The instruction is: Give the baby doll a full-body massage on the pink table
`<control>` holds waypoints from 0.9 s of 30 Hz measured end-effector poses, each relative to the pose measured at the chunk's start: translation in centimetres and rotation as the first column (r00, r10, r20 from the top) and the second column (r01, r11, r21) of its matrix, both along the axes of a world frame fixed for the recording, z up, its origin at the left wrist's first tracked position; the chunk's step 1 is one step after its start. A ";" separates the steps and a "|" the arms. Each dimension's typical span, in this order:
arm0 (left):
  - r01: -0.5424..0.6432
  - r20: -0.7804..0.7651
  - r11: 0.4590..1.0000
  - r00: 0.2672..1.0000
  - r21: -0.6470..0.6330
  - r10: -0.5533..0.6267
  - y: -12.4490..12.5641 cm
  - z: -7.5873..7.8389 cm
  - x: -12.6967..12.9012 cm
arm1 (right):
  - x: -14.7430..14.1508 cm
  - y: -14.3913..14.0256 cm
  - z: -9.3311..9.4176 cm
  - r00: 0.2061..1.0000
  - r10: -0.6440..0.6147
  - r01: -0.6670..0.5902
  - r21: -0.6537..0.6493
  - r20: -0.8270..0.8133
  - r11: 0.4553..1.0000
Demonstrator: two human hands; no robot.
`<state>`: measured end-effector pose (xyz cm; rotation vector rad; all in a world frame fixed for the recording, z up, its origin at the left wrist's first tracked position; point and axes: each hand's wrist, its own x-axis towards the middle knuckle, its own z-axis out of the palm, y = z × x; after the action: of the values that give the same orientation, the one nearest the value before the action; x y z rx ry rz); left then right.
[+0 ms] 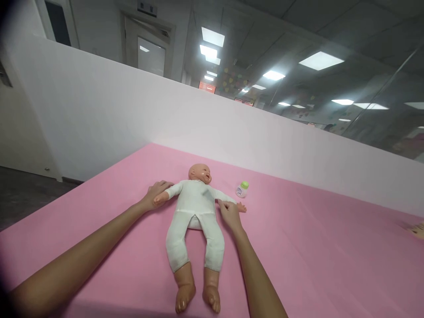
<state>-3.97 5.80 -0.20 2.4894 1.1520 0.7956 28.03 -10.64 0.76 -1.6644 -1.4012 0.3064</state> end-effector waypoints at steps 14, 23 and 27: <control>-0.005 -0.256 1.000 0.967 0.000 0.005 0.7 1.4 -0.6 | 0.9 1.2 -1.1 0.996 -0.038 0.041 0.030 -0.080 0.999; 0.064 -0.225 0.998 0.973 0.017 -0.059 1.5 1.5 -1.2 | 0.6 1.5 -1.4 0.995 0.082 -0.078 0.064 -0.058 0.995; 0.094 -0.215 0.995 0.973 0.022 -0.087 1.9 1.2 -1.4 | 0.3 1.3 -1.0 0.996 0.083 -0.081 0.040 -0.038 0.996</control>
<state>-5.37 7.67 1.00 2.6854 1.0894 0.5349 28.36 -9.29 -0.24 -1.5641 -1.4393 0.3554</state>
